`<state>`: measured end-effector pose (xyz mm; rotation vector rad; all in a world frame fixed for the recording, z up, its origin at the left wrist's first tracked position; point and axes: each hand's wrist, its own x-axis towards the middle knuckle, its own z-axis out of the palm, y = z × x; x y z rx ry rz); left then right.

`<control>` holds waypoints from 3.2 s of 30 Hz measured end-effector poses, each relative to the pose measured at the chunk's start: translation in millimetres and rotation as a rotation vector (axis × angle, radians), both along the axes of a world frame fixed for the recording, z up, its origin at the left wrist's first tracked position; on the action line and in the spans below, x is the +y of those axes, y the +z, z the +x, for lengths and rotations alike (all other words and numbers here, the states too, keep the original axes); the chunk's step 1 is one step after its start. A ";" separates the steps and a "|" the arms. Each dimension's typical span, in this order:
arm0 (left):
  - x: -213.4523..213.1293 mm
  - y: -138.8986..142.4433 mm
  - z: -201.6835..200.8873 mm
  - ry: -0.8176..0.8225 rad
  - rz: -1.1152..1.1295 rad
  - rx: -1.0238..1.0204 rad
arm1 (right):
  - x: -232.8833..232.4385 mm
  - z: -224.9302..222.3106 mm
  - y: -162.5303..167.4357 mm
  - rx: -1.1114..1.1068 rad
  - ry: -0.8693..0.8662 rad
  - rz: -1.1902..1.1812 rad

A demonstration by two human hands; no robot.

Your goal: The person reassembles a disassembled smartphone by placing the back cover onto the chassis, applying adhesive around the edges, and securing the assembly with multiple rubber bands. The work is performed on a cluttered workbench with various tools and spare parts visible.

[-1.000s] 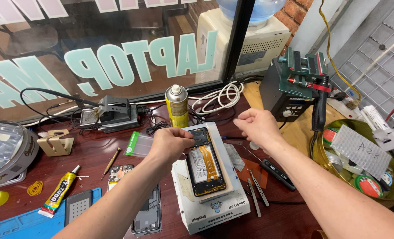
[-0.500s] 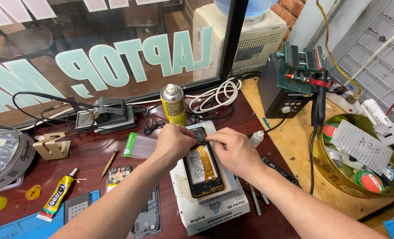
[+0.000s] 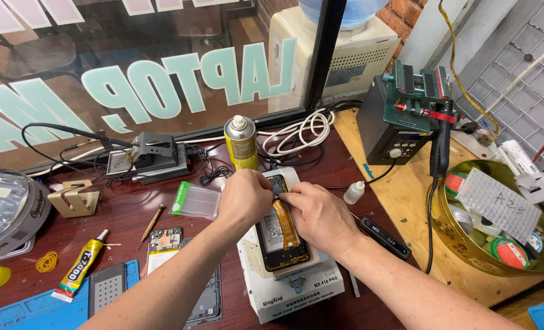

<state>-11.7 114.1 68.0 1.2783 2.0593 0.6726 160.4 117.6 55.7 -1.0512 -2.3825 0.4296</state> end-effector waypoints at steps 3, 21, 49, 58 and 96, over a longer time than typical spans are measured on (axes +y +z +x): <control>1.0 0.8 1.7 -0.005 -0.013 0.019 | -1.0 1.0 0.2 0.022 0.021 -0.003; 3.3 -25.7 -22.8 0.051 0.078 -0.057 | -0.4 4.7 -0.4 -0.075 0.056 0.038; -20.7 -23.0 -30.0 0.104 -0.027 -0.285 | -1.1 -6.3 12.2 -0.171 -0.046 -0.142; -28.6 -31.2 -29.9 0.157 -0.052 -0.444 | 1.5 -8.2 11.2 -0.383 0.005 -0.108; -49.5 -28.8 -17.7 0.184 -0.243 -0.711 | -15.8 -42.9 58.9 -0.356 -0.313 -0.608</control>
